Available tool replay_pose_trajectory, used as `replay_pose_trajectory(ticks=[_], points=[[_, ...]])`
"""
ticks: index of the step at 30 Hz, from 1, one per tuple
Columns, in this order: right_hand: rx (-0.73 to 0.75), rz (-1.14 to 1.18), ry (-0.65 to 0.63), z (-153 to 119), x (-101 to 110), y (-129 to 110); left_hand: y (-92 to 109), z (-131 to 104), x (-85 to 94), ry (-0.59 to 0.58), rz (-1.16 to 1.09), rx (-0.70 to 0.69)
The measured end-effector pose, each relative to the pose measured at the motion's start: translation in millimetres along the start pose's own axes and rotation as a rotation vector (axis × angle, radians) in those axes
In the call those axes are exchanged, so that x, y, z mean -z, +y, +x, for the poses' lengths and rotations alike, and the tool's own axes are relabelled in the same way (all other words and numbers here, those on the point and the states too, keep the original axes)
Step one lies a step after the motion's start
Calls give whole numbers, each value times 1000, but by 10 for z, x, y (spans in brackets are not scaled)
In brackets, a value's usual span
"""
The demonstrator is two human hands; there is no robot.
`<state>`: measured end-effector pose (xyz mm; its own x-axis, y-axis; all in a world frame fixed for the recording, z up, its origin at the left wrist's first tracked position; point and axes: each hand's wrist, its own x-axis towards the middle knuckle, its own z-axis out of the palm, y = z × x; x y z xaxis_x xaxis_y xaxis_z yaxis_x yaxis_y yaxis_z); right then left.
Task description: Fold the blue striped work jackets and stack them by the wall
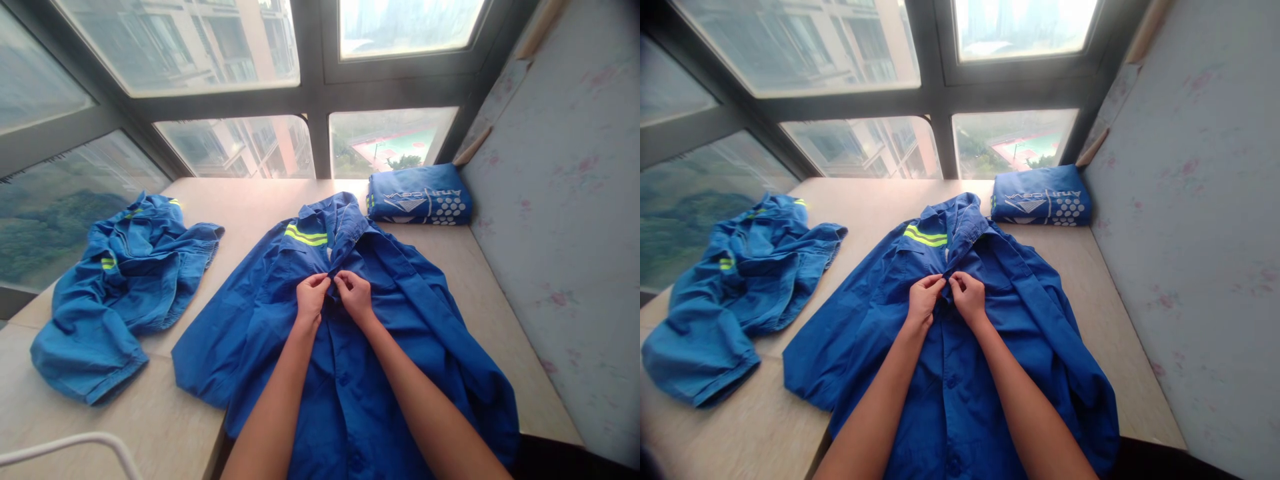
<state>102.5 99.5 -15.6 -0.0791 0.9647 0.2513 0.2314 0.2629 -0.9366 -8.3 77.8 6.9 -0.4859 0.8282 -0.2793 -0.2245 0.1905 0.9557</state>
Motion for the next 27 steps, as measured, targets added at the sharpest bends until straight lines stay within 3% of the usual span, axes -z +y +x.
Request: replay_pose_trajectory(ticks=[15, 21, 27], points=[[-367, 344, -304, 211, 137, -1, -52, 3, 67, -112, 144, -204], [-490, 349, -425, 342, 211, -17, -31, -50, 92, -102, 548, -493], [-486, 335, -392, 329, 178, -4, -24, -37, 97, -74, 736, -517]])
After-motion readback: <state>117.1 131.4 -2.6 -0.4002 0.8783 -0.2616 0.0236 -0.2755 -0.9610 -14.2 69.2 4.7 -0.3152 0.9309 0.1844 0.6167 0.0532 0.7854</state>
